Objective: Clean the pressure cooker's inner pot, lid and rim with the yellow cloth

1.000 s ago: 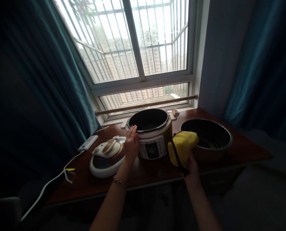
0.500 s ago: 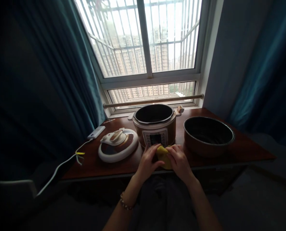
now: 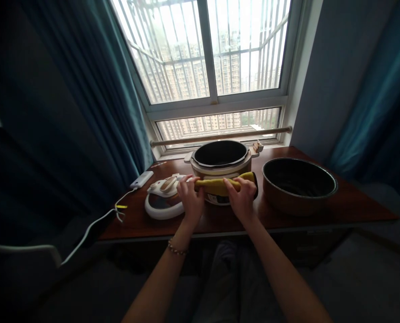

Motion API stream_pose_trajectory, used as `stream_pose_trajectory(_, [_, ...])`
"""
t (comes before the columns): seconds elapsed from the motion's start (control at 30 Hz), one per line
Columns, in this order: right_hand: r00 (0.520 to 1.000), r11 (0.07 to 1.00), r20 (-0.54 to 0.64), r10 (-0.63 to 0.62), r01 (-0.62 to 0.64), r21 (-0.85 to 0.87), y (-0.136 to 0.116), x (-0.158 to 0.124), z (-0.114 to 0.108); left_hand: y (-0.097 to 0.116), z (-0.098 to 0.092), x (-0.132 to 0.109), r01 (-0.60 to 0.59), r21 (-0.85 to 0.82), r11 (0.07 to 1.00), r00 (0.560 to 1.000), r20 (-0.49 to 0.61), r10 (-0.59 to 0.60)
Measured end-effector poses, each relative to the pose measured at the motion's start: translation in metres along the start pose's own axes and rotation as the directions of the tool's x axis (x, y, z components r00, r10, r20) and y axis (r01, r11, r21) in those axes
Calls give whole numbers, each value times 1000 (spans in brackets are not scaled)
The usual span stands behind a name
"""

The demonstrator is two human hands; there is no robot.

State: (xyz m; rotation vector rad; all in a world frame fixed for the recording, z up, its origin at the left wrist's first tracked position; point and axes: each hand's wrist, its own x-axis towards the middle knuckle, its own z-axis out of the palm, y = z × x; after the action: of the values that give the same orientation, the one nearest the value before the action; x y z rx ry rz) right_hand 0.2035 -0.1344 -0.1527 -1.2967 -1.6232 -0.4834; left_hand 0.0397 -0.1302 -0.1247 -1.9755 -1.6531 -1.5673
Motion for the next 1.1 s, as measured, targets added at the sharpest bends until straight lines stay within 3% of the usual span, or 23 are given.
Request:
stream_pose_trajectory(0.1, [985,987,-64,162,-161,26,-13,10,30,10,31,-1,79,-62,995,986,-143,-87])
stream_pose_trajectory(0.2, [967,965,-25,252,-250,82,-17,-1,58,8,64,-13,98,-158,983,990,-85,-112])
stream_pose_trajectory(0.33, [972,967,16,234,-235,100,-6,-34,79,-11,93,-40,127,-175,976,991,-24,-133])
stream_pose_trajectory(0.47, [967,957,75,242,-251,143,-1,-60,79,-27,102,-68,181,-126,975,983,18,-180])
stream_pose_trajectory(0.63, [966,940,117,229,-251,231,-12,-79,75,-26,92,-80,321,-31,947,947,4,-321])
stream_pose_trajectory(0.73, [982,939,181,60,-117,324,-19,-82,72,-31,82,-71,429,-144,892,898,-34,-438])
stream_pose_trajectory(0.87, [944,902,257,-208,83,423,-18,-70,61,-51,79,-37,485,-241,841,860,-44,-508])
stream_pose_trajectory(1.0, [921,893,259,-292,165,419,0,-61,45,-69,80,11,480,-373,794,847,-41,-531])
stream_pose_trajectory(1.1, [934,904,212,-287,190,383,22,-67,33,-72,82,33,454,-497,739,833,-59,-551])
